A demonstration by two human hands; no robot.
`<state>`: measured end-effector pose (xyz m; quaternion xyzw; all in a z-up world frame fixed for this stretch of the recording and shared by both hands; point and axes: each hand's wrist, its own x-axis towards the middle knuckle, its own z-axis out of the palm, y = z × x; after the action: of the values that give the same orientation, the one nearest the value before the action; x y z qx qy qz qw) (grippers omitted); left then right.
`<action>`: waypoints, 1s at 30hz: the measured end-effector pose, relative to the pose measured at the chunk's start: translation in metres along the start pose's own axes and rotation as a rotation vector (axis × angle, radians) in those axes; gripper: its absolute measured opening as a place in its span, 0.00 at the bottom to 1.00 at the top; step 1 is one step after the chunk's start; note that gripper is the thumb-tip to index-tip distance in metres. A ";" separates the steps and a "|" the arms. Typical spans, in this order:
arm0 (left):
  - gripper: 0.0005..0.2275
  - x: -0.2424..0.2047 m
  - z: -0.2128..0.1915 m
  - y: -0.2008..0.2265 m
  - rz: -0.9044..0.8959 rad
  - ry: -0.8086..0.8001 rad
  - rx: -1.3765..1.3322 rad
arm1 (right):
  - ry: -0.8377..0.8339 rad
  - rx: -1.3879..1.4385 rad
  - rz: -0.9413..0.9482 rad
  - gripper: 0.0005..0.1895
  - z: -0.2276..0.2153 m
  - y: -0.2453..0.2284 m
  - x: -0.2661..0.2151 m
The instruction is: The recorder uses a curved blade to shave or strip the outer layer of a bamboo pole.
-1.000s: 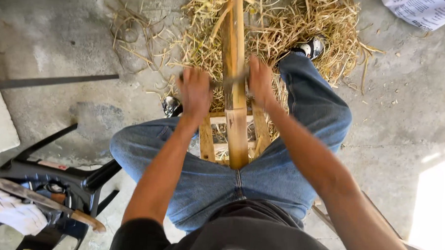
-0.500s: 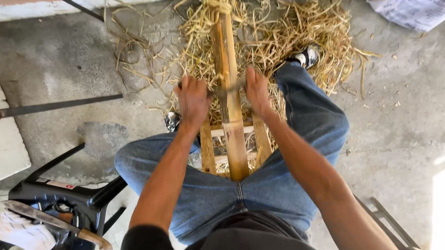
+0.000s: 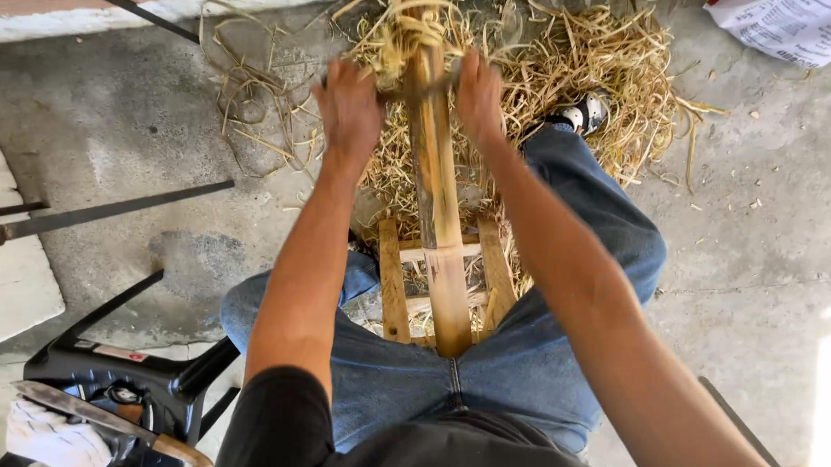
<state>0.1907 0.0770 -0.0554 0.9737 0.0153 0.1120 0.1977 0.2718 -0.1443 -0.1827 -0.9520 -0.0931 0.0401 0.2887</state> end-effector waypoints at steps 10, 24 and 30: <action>0.13 -0.145 -0.064 0.063 0.066 -0.169 -0.021 | -0.270 0.879 0.580 0.30 -0.108 -0.068 -0.210; 0.08 0.024 -0.004 -0.006 0.013 -0.043 0.033 | 0.179 -0.471 -0.228 0.09 0.048 0.037 0.041; 0.11 -0.057 -0.051 0.036 0.032 -0.112 0.011 | -0.165 0.818 0.511 0.26 -0.065 -0.053 -0.089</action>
<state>0.1230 0.0585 -0.0079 0.9797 -0.0105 0.0604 0.1911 0.1853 -0.1544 -0.0976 -0.7467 0.1445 0.2181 0.6115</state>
